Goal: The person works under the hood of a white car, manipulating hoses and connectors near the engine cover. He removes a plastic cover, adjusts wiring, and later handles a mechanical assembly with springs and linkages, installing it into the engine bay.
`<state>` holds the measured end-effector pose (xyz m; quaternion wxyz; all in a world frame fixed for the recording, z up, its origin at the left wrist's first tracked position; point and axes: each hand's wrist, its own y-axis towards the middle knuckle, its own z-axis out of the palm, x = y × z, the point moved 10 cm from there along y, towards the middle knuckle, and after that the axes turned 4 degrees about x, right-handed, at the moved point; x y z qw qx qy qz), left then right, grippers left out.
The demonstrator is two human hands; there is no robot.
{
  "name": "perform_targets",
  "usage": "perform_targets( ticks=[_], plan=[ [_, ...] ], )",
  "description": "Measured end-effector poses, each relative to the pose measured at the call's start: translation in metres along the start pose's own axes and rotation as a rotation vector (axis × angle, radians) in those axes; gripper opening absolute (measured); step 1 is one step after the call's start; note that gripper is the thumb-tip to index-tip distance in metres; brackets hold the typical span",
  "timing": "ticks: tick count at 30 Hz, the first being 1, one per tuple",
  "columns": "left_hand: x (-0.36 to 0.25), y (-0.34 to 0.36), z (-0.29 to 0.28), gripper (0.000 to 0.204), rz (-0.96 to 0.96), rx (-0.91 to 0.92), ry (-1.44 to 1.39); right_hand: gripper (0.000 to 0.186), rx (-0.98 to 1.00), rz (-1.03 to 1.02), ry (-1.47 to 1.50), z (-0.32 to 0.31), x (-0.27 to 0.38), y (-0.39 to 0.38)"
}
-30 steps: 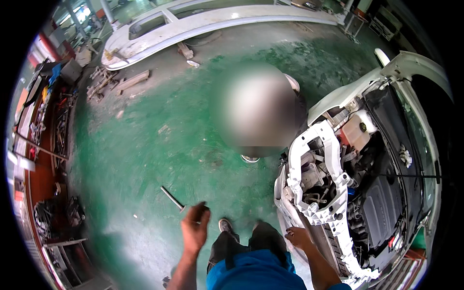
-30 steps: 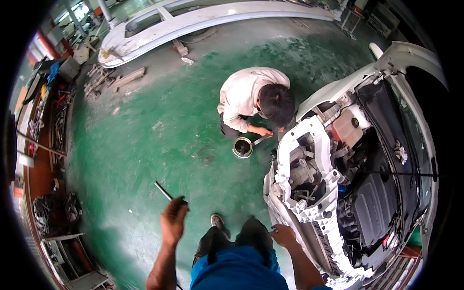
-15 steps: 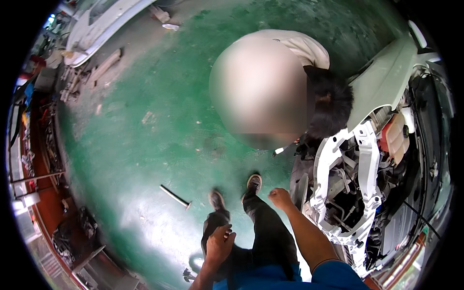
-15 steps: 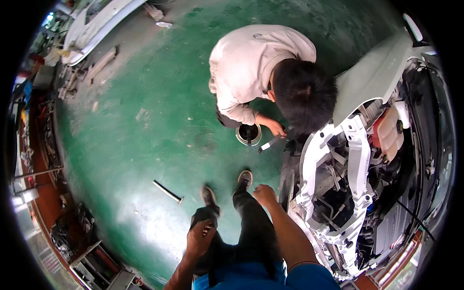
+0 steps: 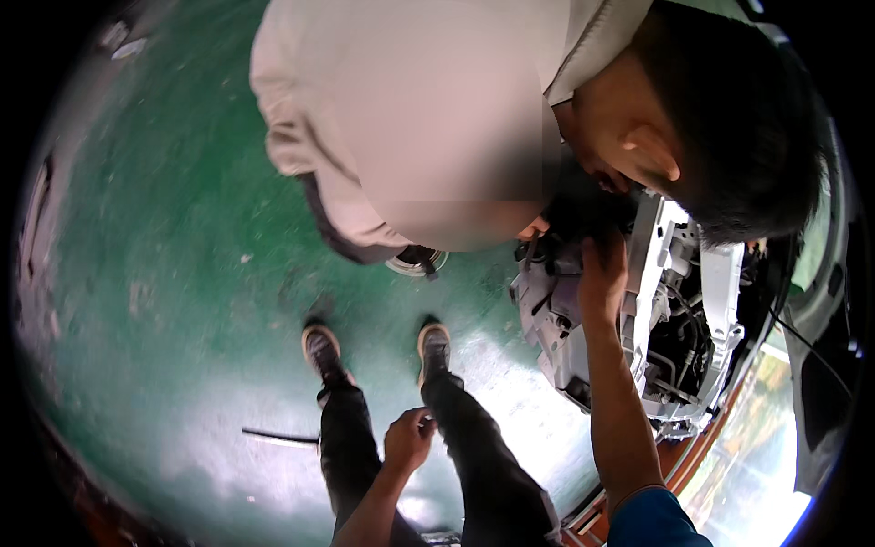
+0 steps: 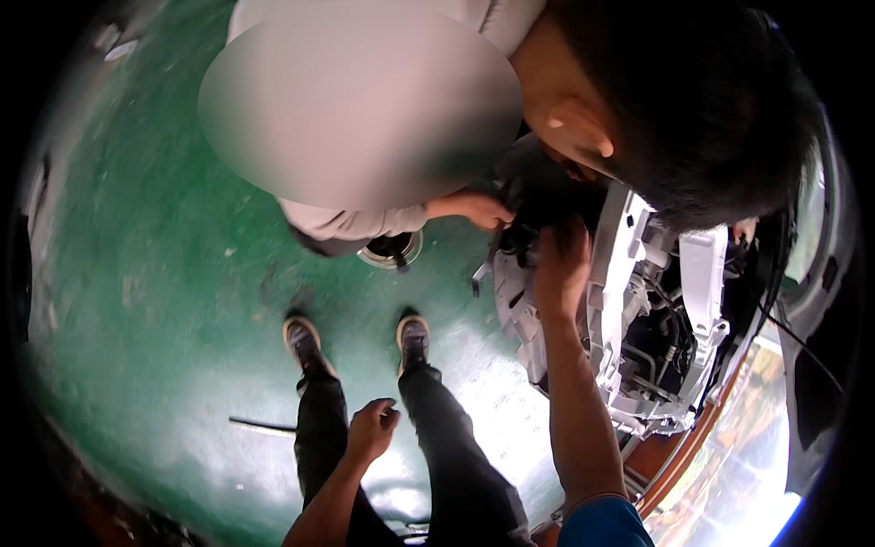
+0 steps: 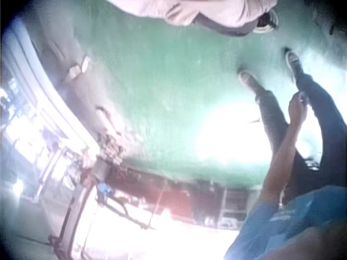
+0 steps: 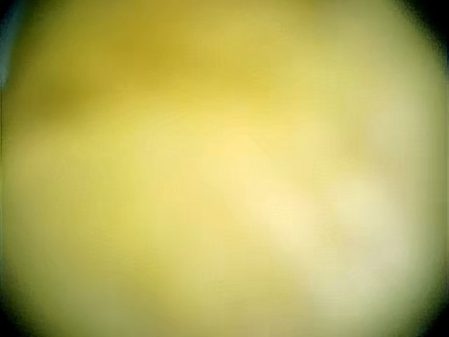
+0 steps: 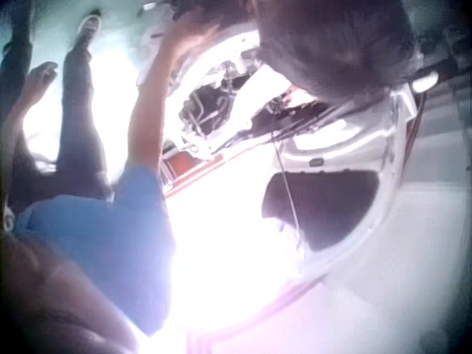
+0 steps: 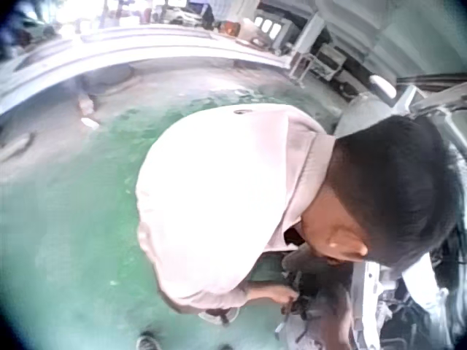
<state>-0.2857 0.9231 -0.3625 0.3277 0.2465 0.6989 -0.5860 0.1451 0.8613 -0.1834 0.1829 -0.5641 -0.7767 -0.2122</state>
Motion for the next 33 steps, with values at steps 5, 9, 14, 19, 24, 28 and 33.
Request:
perform_targets(
  ticks=[5, 9, 14, 19, 24, 28, 33],
  plan=[
    [0.076, 0.041, -0.027, 0.029, -0.192, 0.150, 0.318, 0.034, 0.078, -0.102, -0.122, -0.008, 0.045, 0.019],
    [0.035, 0.082, -0.031, 0.028, 0.029, 0.133, 0.080, 0.039, -0.110, -0.348, -0.498, -0.088, 0.071, 0.011],
    [-0.069, 0.118, -0.038, 0.032, 0.288, 0.422, 0.206, 0.060, -0.028, -0.013, -0.348, -0.122, -0.004, 0.007],
    [-0.272, 0.156, -0.064, 0.027, 1.018, 0.153, 0.025, 0.082, 0.127, -0.213, -0.446, -0.108, -0.014, -0.018],
    [-0.384, 0.269, 0.013, 0.033, 0.704, 0.453, -0.482, 0.088, 0.129, -0.290, -0.519, -0.103, -0.011, -0.029],
    [-0.403, 0.282, 0.047, 0.034, 0.669, 0.428, -0.496, 0.088, 0.109, -0.317, -0.535, -0.102, -0.008, -0.031],
    [-0.372, 0.280, 0.066, 0.028, 0.676, 0.398, -0.466, 0.086, 0.094, -0.340, -0.512, -0.102, -0.007, -0.030]
  ],
)
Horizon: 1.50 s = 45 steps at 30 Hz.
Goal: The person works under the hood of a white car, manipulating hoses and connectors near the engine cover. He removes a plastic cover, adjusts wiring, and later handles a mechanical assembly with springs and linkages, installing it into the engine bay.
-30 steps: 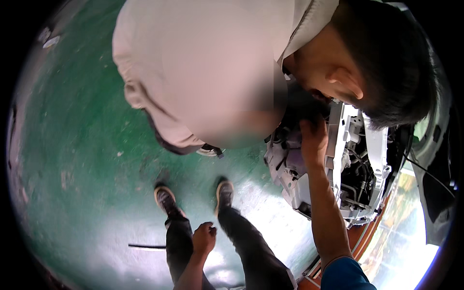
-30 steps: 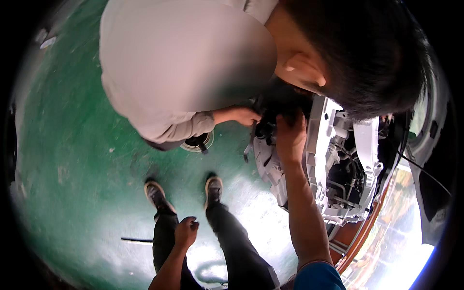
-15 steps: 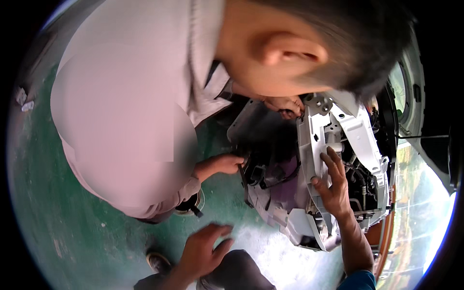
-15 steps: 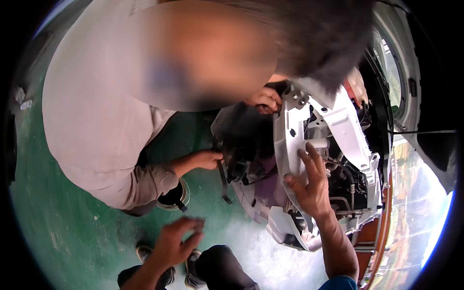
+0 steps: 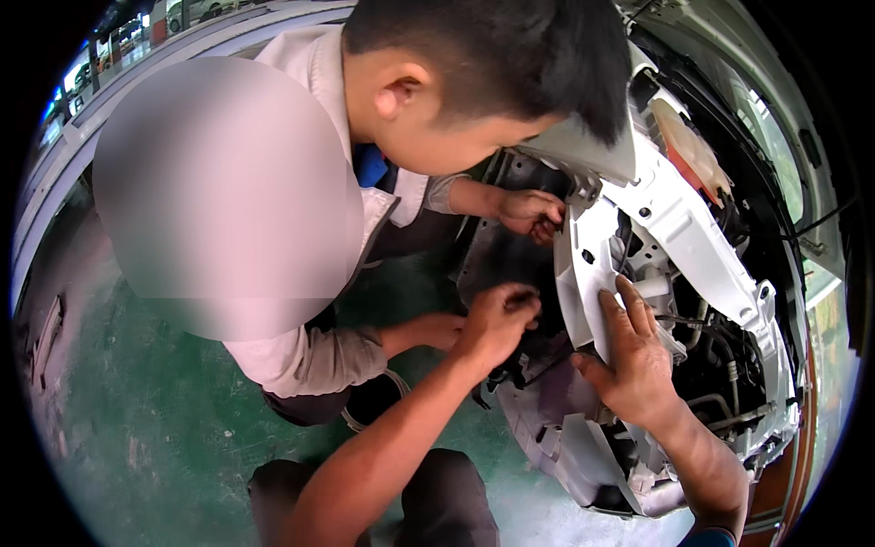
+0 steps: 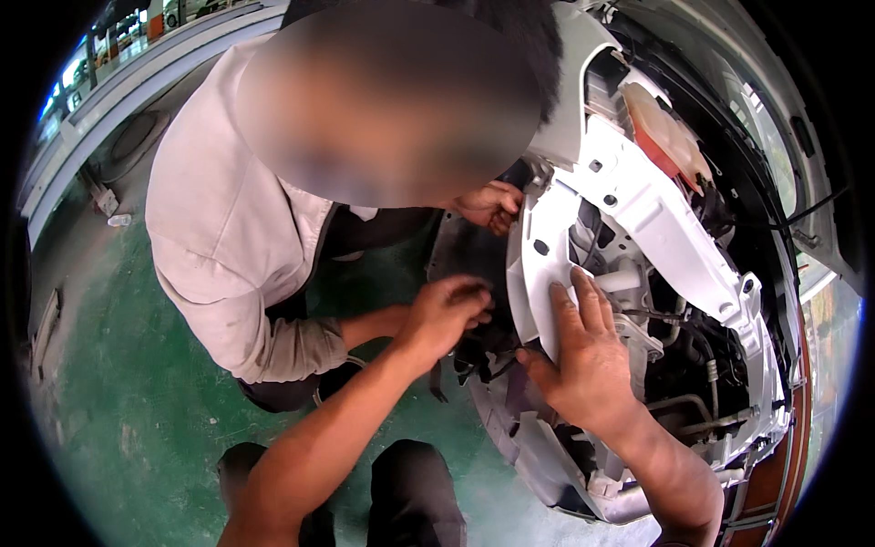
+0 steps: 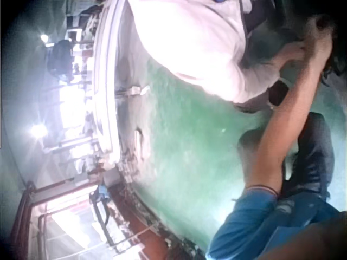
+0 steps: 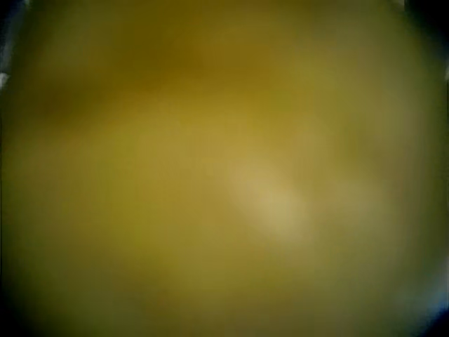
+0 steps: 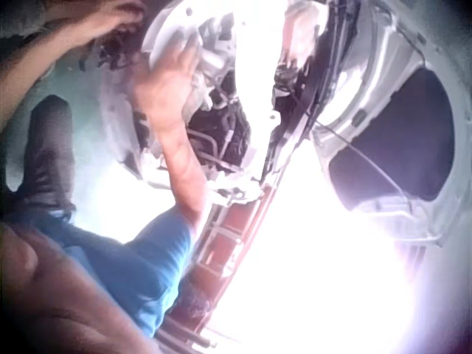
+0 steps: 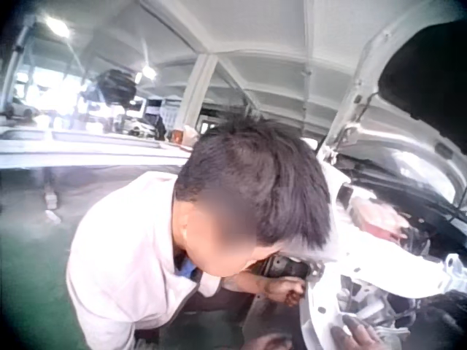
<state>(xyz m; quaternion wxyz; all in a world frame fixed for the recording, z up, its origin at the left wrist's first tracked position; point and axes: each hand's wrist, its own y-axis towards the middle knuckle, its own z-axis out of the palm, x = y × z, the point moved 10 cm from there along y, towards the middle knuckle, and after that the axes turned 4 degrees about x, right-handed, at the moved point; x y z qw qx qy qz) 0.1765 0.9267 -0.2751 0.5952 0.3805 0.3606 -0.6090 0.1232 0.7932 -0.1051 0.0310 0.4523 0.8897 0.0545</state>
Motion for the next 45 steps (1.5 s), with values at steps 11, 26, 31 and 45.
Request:
perform_targets(
  ticks=[11, 26, 31, 45],
  plan=[
    [0.007, -0.066, -0.014, 0.023, 0.112, 0.059, 0.527, 0.084, -0.016, -0.048, -0.036, -0.003, 0.008, 0.000],
    [0.095, -0.174, 0.027, 0.013, 0.413, 0.515, 1.247, 0.085, 0.042, -0.031, -0.084, 0.000, 0.006, 0.001],
    [0.091, -0.169, 0.020, 0.014, 0.291, 0.665, 1.283, 0.086, 0.082, -0.004, -0.073, 0.003, 0.002, 0.001],
    [0.087, -0.143, 0.003, 0.015, 0.239, 0.645, 1.176, 0.085, 0.092, -0.001, -0.042, 0.004, 0.006, 0.002]
  ],
)
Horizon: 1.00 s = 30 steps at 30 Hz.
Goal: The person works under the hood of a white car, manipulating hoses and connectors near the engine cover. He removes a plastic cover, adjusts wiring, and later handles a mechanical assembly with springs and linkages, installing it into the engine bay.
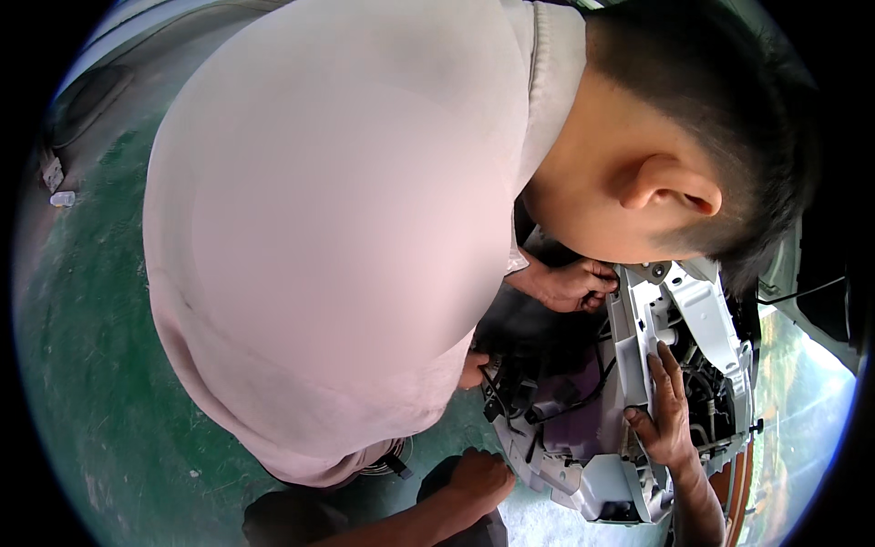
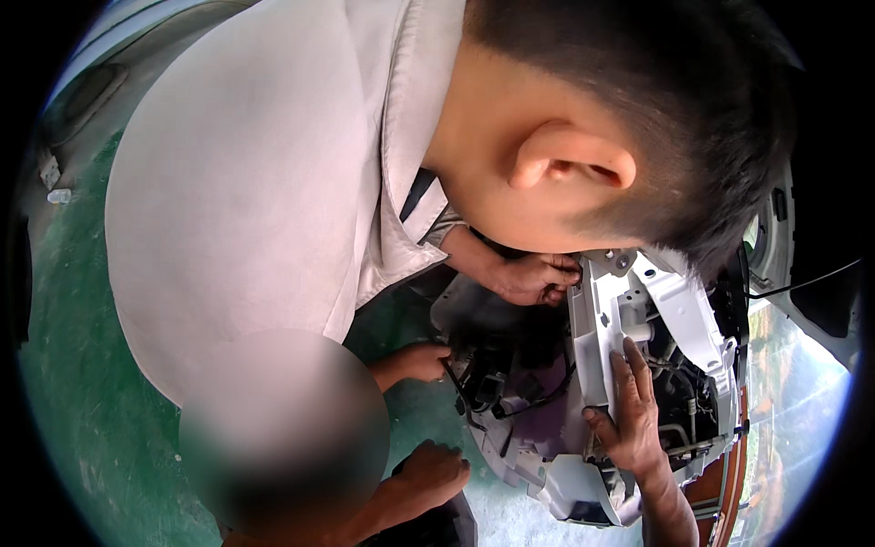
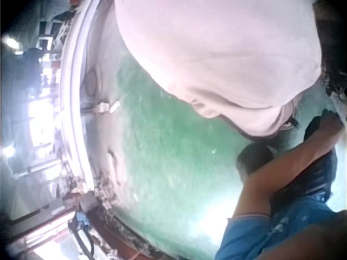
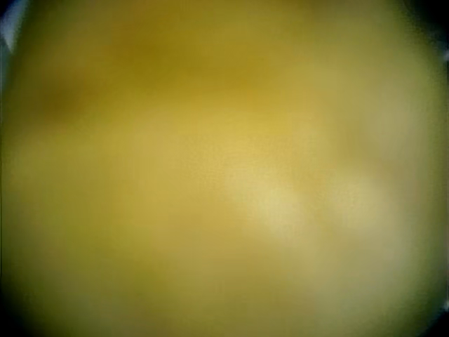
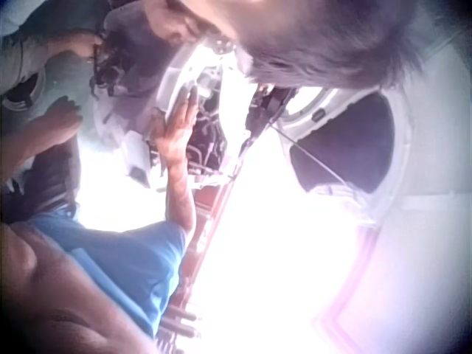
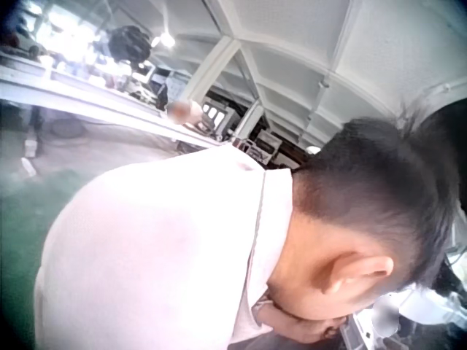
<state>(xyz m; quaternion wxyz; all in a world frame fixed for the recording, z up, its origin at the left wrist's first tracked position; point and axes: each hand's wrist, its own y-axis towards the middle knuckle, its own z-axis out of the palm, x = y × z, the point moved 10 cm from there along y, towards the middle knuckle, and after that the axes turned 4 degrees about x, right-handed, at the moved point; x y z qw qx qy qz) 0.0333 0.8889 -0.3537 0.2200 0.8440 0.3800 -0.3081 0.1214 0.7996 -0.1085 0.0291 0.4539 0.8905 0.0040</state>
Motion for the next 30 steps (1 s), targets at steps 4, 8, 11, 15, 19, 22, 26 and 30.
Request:
perform_targets(
  ticks=[4, 8, 11, 15, 19, 22, 26, 30],
  plan=[
    [0.007, 0.001, 0.002, 0.015, -0.045, 0.050, 0.005, 0.085, 0.002, 0.009, -0.001, 0.001, 0.000, 0.000],
    [0.012, 0.001, 0.005, 0.016, -0.068, 0.087, -0.004, 0.085, -0.001, 0.018, 0.013, 0.000, 0.000, 0.001],
    [0.013, 0.001, 0.001, 0.016, -0.072, 0.047, 0.023, 0.086, 0.007, 0.033, 0.026, 0.001, 0.000, 0.002],
    [0.016, 0.006, 0.004, 0.016, -0.073, 0.095, 0.053, 0.086, 0.016, 0.042, 0.028, 0.001, 0.001, 0.003],
    [0.020, 0.011, 0.010, 0.016, -0.077, 0.139, 0.038, 0.085, 0.021, 0.035, 0.031, 0.001, 0.001, 0.003],
    [0.027, 0.012, 0.013, 0.016, -0.092, 0.147, 0.038, 0.084, 0.014, 0.039, 0.032, 0.001, 0.000, 0.003],
    [0.032, 0.009, 0.014, 0.015, -0.106, 0.143, -0.001, 0.084, -0.002, 0.019, 0.019, 0.001, 0.000, 0.003],
    [0.029, 0.007, 0.010, 0.013, -0.108, 0.121, 0.013, 0.085, -0.004, 0.003, -0.010, 0.000, 0.001, 0.003]
  ],
)
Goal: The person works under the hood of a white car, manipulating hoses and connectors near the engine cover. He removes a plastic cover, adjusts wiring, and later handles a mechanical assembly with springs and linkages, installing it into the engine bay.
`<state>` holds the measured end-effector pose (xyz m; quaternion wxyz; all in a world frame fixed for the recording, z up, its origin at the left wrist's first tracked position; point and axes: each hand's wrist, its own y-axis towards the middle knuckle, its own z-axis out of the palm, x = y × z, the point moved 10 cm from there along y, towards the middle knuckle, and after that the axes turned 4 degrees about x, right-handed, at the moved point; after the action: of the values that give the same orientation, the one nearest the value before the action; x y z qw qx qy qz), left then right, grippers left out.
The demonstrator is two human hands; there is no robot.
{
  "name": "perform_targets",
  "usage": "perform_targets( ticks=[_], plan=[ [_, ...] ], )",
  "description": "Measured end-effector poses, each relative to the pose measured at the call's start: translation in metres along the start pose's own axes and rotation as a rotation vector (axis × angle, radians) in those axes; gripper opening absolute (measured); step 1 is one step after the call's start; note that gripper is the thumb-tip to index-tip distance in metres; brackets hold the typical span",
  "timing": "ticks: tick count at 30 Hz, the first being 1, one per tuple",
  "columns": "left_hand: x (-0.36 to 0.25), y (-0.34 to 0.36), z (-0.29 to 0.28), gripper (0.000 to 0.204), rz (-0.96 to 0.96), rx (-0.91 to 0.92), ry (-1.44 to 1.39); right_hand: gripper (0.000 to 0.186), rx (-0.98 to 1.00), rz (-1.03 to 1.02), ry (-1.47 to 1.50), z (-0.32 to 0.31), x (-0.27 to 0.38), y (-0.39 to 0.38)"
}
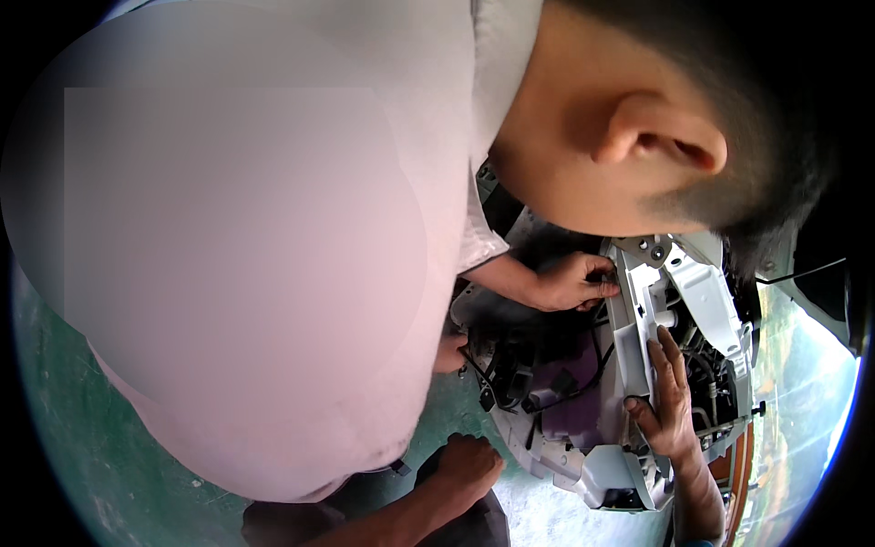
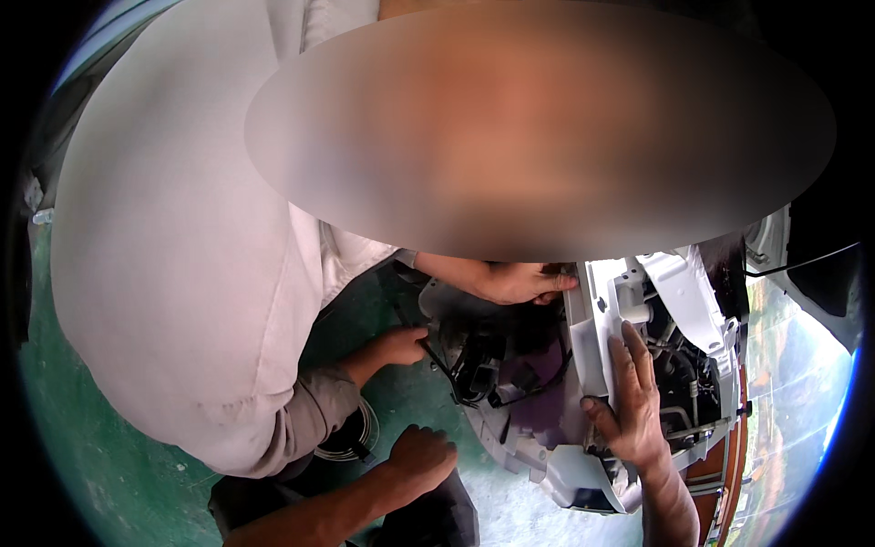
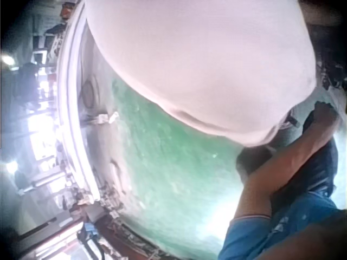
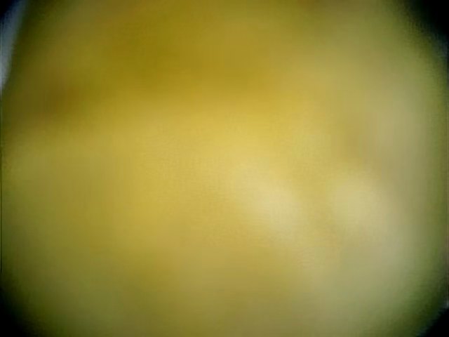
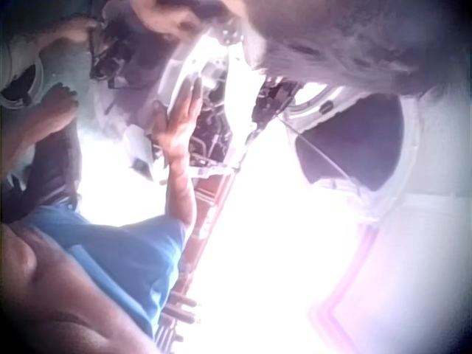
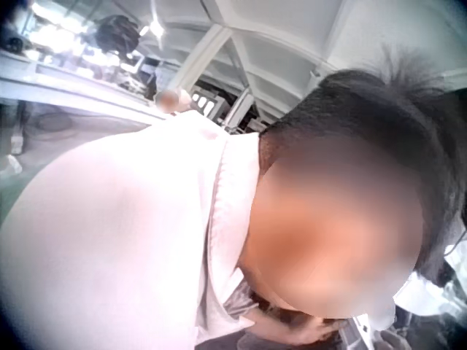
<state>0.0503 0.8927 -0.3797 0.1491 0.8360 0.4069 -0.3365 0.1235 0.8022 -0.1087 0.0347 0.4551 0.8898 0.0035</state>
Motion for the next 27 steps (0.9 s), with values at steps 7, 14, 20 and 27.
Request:
perform_targets(
  ticks=[7, 14, 20, 27],
  plan=[
    [-0.006, -0.005, -0.001, 0.012, -0.008, 0.011, 0.015, 0.083, -0.010, -0.014, -0.014, -0.002, 0.004, 0.000],
    [-0.017, -0.009, -0.004, 0.014, -0.024, -0.059, 0.035, 0.081, -0.004, -0.036, -0.071, -0.001, 0.005, 0.002],
    [-0.029, -0.029, 0.034, 0.016, -0.017, 0.192, 0.168, 0.077, -0.011, 0.034, -0.169, 0.006, -0.006, -0.001],
    [0.013, -0.068, 0.074, 0.011, -0.321, 0.385, 0.153, 0.070, -0.092, -0.018, -0.274, 0.008, -0.006, -0.003]
  ],
)
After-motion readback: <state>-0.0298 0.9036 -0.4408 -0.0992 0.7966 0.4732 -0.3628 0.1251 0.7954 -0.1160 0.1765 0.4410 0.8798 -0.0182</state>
